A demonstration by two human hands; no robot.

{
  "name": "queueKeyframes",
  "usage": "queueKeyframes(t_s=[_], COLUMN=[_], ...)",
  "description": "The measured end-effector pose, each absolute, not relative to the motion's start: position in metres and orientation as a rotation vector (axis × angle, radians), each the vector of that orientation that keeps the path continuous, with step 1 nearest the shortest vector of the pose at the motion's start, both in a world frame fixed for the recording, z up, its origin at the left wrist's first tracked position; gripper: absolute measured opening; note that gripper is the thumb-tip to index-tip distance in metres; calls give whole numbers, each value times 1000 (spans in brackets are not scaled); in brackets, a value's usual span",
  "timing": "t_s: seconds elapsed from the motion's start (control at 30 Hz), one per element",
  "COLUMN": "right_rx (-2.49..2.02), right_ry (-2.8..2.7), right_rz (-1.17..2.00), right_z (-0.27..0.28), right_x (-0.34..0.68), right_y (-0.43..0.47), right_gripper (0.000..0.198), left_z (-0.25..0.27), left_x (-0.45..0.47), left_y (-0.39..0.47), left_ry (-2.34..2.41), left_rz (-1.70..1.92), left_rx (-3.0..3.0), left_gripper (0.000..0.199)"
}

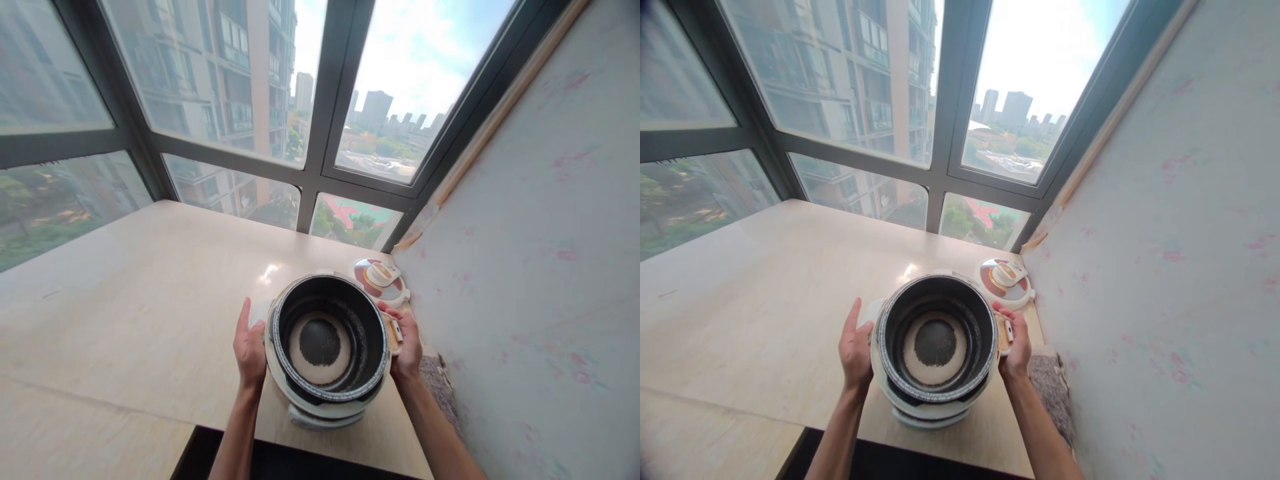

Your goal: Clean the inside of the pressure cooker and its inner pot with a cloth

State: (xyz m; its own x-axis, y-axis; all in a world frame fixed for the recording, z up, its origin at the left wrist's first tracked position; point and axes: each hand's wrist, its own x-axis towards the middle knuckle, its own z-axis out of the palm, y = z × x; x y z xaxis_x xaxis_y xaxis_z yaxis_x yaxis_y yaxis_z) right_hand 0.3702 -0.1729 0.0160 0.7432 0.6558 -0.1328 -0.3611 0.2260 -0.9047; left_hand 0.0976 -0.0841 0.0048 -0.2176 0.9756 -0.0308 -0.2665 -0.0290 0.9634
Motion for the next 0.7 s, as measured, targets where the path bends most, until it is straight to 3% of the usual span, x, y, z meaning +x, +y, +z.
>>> queueKeyframes(t_s=[0.17, 0.47, 0.7], right_rx=[-1186, -1103, -1242], right_ry=[-452, -618, -897], right_rz=[674, 594, 542], right_z=[14, 10, 16], right_x=[336, 283, 286], right_y=[-152, -96, -80], right_gripper=[31, 32, 40], left_z=[15, 30, 25], left_x=[68, 19, -4], left_y=[-64, -17, 13], left_ry=[1094, 1154, 1334], left_rz=[1537, 1597, 1497], left_rx=[732, 726, 896], left_gripper=[93, 91, 63])
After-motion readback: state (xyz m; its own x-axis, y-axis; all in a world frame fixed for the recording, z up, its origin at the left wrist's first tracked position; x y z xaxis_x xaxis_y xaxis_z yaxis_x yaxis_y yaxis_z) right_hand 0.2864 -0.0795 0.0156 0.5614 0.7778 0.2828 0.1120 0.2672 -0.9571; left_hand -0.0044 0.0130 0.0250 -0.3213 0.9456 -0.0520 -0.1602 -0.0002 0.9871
